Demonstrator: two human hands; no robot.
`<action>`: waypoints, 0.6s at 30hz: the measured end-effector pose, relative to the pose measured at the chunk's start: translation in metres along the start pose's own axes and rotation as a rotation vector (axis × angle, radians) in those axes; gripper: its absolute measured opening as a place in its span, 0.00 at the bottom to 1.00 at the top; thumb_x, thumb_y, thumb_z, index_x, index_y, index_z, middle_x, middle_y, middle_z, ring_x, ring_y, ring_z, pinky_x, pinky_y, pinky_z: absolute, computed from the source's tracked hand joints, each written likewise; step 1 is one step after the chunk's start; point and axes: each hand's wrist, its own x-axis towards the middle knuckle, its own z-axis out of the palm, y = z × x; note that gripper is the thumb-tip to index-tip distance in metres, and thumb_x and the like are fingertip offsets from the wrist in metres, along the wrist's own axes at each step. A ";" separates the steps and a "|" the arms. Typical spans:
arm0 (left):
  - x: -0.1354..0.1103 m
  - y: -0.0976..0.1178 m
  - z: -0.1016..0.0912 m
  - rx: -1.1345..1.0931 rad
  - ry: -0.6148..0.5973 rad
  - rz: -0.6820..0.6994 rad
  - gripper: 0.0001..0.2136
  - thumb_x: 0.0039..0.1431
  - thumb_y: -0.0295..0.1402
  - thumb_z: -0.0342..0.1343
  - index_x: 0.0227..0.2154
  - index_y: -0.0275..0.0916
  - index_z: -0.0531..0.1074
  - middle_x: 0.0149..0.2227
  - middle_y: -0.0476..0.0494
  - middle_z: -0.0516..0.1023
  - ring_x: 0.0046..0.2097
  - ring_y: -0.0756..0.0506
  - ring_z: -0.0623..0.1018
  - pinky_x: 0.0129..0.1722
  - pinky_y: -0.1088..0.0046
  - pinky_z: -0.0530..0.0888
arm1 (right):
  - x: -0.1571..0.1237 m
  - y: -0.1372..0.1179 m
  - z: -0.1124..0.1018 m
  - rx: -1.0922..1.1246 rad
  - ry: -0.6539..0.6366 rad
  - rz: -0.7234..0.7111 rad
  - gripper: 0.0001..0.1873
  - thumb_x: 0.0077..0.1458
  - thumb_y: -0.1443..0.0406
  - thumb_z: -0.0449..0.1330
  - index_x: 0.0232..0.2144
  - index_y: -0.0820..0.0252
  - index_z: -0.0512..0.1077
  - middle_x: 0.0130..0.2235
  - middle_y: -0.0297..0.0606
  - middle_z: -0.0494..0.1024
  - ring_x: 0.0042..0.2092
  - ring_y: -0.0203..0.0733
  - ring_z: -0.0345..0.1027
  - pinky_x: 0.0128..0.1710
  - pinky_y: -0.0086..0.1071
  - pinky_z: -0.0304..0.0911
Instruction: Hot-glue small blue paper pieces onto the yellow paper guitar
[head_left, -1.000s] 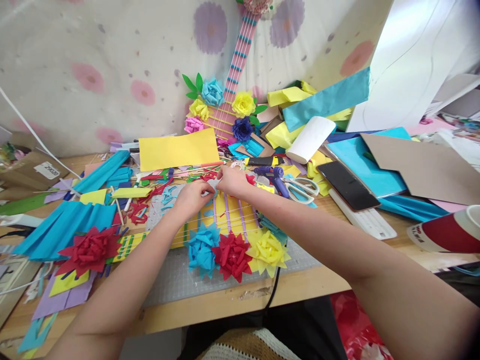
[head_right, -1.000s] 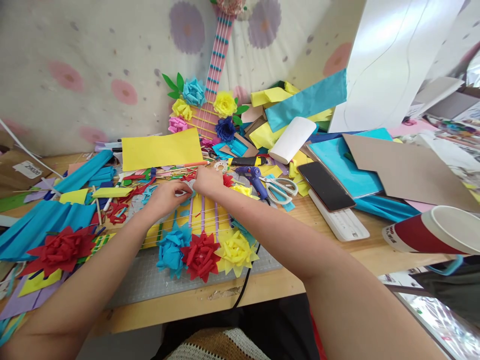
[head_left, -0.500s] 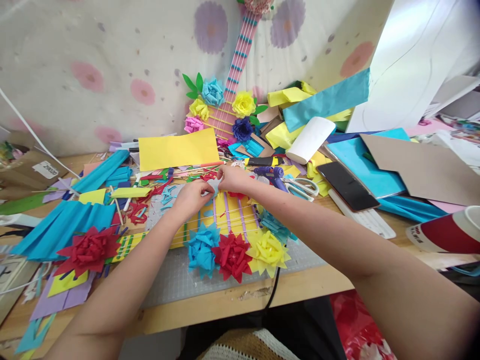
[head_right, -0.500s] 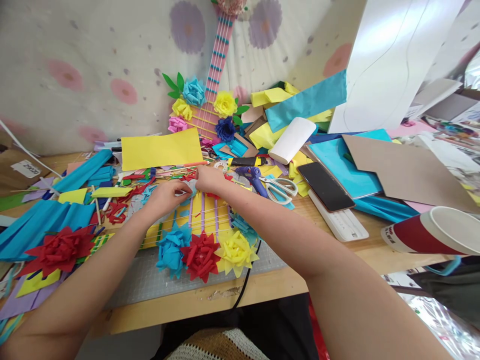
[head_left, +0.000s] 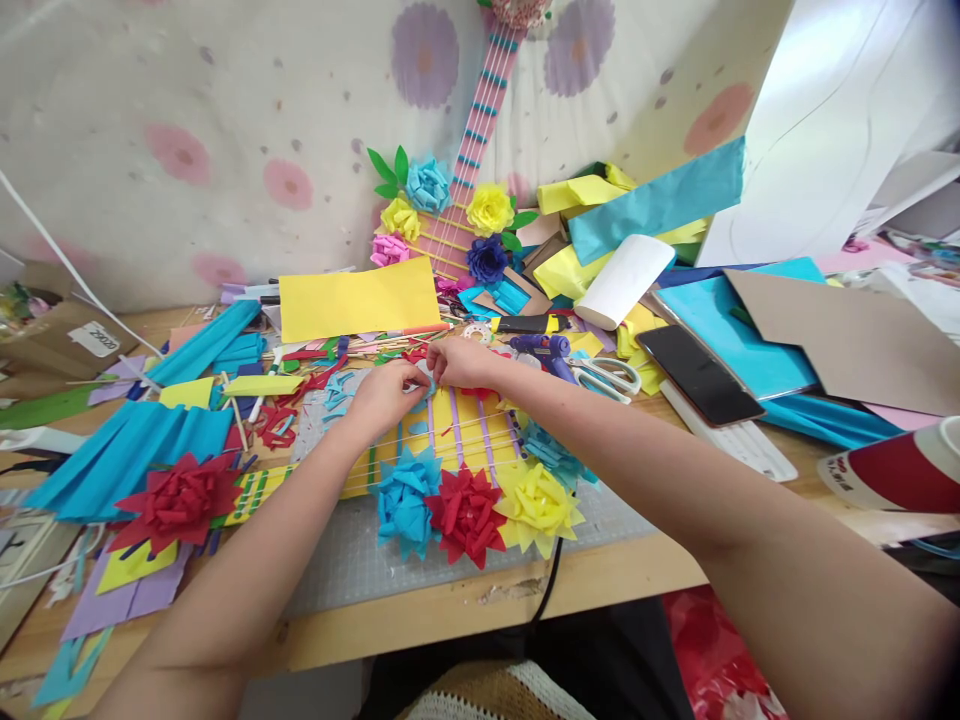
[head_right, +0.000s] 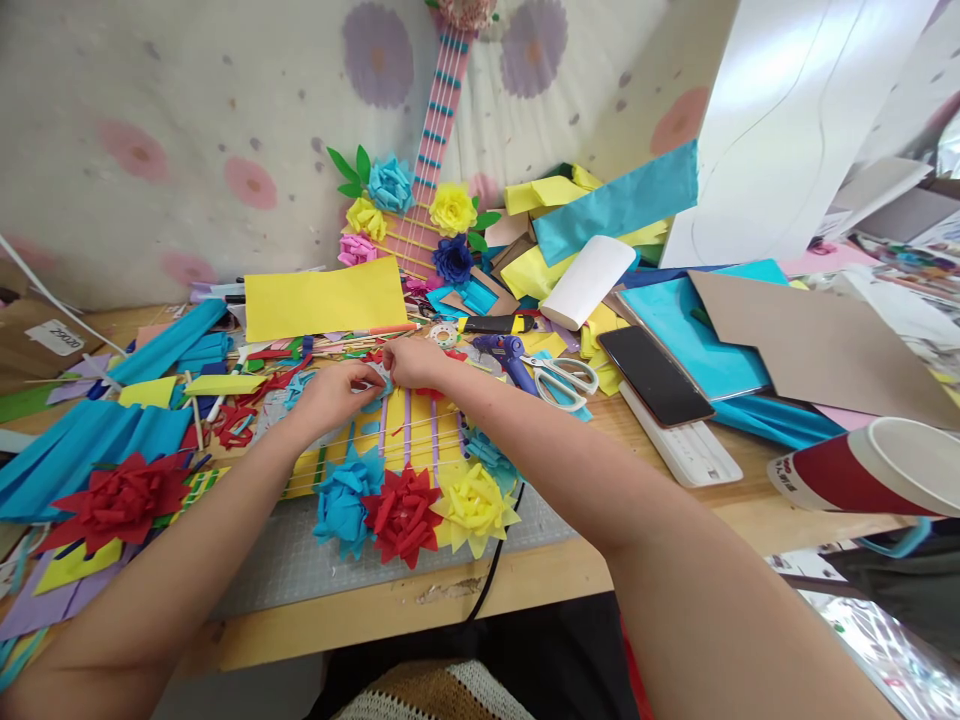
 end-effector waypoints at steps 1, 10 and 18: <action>0.000 0.000 0.000 -0.002 0.002 -0.001 0.11 0.52 0.31 0.52 0.33 0.40 0.79 0.39 0.43 0.81 0.39 0.44 0.80 0.42 0.70 0.74 | 0.000 0.000 0.000 0.001 -0.001 0.002 0.14 0.43 0.74 0.59 0.36 0.59 0.71 0.40 0.35 0.80 0.42 0.40 0.72 0.36 0.27 0.60; 0.000 -0.001 0.000 0.003 0.002 -0.002 0.10 0.52 0.31 0.52 0.33 0.41 0.79 0.39 0.44 0.81 0.40 0.44 0.80 0.42 0.71 0.74 | 0.001 -0.002 0.001 -0.007 -0.017 -0.003 0.16 0.44 0.74 0.59 0.39 0.59 0.71 0.40 0.36 0.80 0.41 0.40 0.72 0.35 0.27 0.60; -0.001 -0.002 0.000 -0.005 0.007 -0.001 0.10 0.52 0.31 0.52 0.33 0.40 0.79 0.39 0.43 0.81 0.40 0.44 0.80 0.41 0.71 0.74 | 0.004 0.000 0.003 -0.014 -0.032 -0.045 0.19 0.44 0.73 0.59 0.41 0.60 0.70 0.41 0.37 0.80 0.41 0.40 0.72 0.34 0.26 0.59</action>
